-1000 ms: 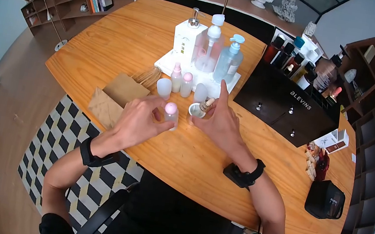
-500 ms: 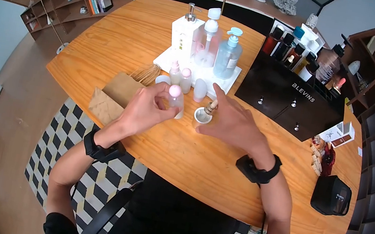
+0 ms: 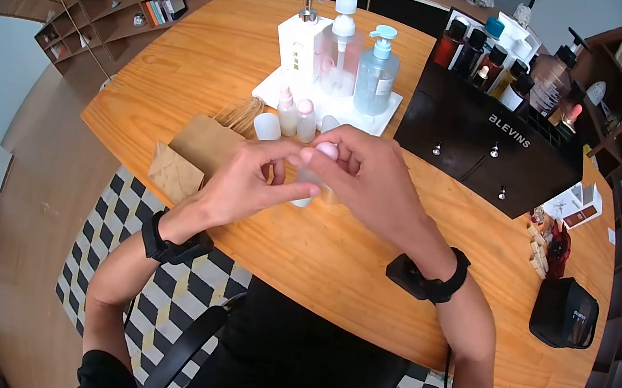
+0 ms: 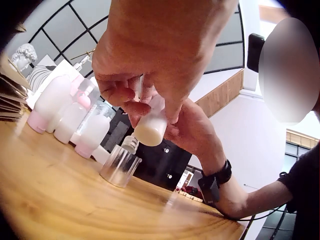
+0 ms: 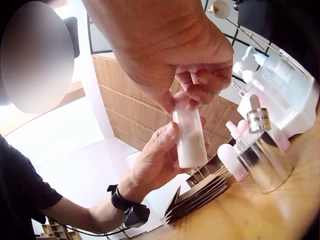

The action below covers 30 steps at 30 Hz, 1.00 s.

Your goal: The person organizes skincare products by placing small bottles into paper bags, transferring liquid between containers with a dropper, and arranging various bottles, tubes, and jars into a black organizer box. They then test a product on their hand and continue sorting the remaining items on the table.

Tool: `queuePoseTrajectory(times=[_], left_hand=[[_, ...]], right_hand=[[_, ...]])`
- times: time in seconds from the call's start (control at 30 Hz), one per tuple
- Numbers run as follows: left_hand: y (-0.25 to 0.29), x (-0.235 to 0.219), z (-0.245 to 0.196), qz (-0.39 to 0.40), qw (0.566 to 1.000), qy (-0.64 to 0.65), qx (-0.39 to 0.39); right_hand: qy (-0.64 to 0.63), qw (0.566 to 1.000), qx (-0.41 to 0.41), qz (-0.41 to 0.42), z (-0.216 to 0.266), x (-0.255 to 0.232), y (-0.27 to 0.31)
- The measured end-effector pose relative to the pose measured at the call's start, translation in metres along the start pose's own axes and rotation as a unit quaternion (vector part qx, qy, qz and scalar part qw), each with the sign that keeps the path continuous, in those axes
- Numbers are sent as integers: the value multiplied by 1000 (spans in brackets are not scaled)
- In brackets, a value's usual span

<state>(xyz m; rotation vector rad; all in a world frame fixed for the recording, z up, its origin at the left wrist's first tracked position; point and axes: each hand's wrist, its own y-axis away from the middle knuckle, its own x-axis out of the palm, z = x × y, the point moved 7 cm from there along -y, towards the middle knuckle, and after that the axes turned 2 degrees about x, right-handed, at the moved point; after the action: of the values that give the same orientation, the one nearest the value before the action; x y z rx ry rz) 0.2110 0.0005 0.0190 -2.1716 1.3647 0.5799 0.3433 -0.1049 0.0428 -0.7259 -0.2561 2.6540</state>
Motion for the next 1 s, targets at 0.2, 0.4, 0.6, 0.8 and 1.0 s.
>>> queuePoseTrajectory(times=[0.2,0.4,0.6,0.8,1.0], left_hand=[[5,3,-17,-24,997,-2,76],[19,2,-17,-86,989,-114,28],[28,9,-23,-128,976,-153,83],[29,8,-23,-112,980,-129,104],[28,7,-23,-95,980,-145,99]], right_hand=[[-25,1000,-2,-17,2,-5,2],[8,1000,-5,-16,7,1,5],[138,989,-45,-23,16,5,10],[101,992,-67,20,18,9,9],[104,991,-72,36,17,9,9]])
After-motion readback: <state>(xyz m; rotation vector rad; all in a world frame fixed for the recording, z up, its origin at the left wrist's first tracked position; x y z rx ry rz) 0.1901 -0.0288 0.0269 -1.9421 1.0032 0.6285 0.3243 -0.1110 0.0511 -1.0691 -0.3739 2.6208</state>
